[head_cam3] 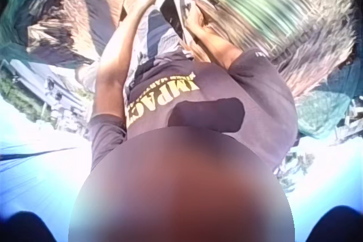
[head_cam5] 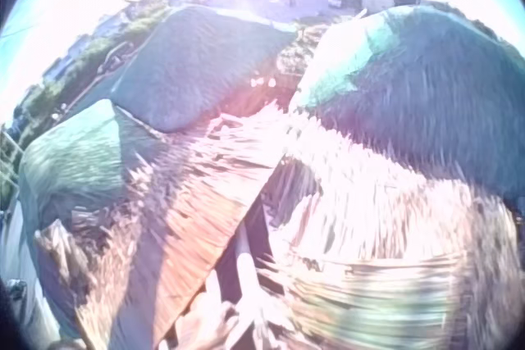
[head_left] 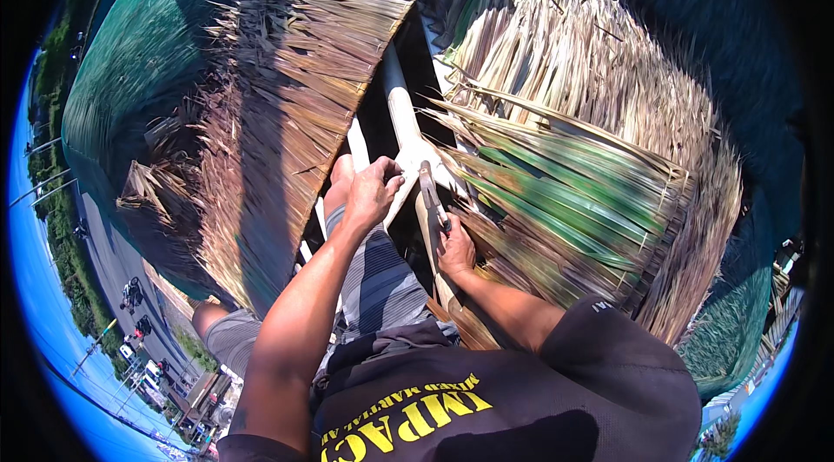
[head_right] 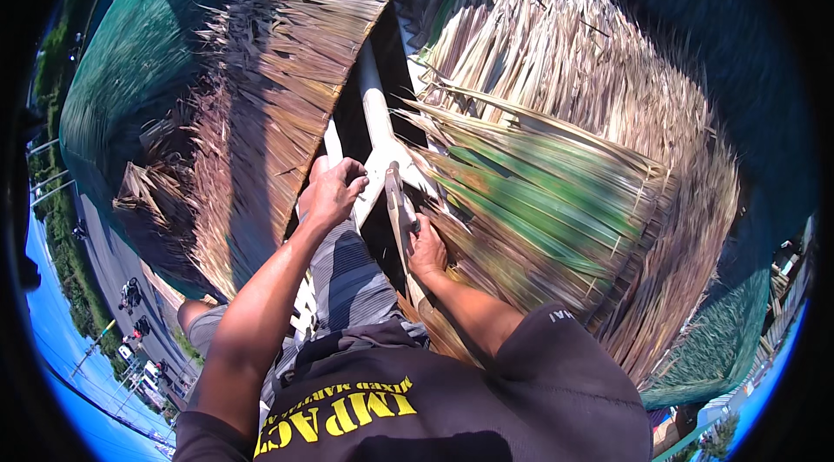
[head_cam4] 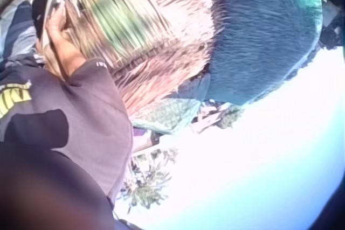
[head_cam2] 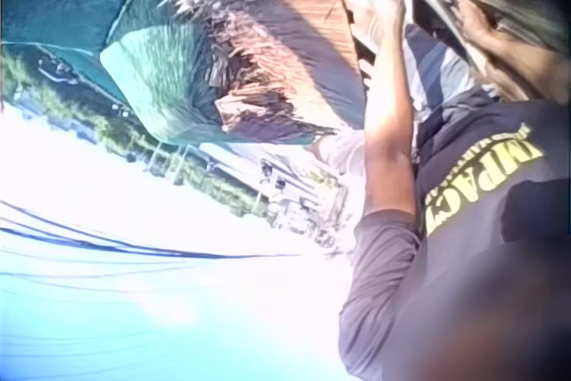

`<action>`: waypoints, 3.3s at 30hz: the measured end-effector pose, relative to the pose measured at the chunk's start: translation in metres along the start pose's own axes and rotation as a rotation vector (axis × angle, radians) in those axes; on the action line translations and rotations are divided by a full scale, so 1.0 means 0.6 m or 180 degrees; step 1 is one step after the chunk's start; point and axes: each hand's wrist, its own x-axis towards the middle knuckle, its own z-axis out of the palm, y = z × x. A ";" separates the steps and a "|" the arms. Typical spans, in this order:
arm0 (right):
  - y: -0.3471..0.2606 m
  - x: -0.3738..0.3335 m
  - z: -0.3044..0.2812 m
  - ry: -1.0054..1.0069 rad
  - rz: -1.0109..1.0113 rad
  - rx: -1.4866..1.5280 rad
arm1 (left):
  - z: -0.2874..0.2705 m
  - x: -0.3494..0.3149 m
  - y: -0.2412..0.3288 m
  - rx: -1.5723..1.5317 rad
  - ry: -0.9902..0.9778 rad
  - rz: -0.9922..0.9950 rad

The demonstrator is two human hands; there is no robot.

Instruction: The person secures bundles of dried palm fronds to a white wooden roof frame using a hammer and nails. They then use a hand saw to trim the fronds flush with the frame. The person works on a rooftop under bright sunlight.

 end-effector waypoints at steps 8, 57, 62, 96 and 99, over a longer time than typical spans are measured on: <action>0.003 -0.010 0.015 0.0413 -0.0210 -0.0418 | -0.156 -0.039 -0.039 -0.0522 0.0745 0.0372; -0.014 -0.078 0.049 0.1005 -0.0271 -0.1513 | -0.353 -0.230 -0.251 -0.0894 0.0626 0.0834; -0.023 -0.087 0.050 0.1091 -0.0160 -0.1430 | -0.355 -0.211 -0.282 -0.1098 0.0549 0.0920; -0.927 -0.249 0.398 -0.3045 -0.2823 -0.0390 | -0.503 -0.440 -0.445 -0.2475 0.4256 0.0071; -0.902 -0.300 0.420 -0.2740 -0.3022 -0.0893 | -0.476 -0.491 -0.466 -0.2750 0.4171 0.0103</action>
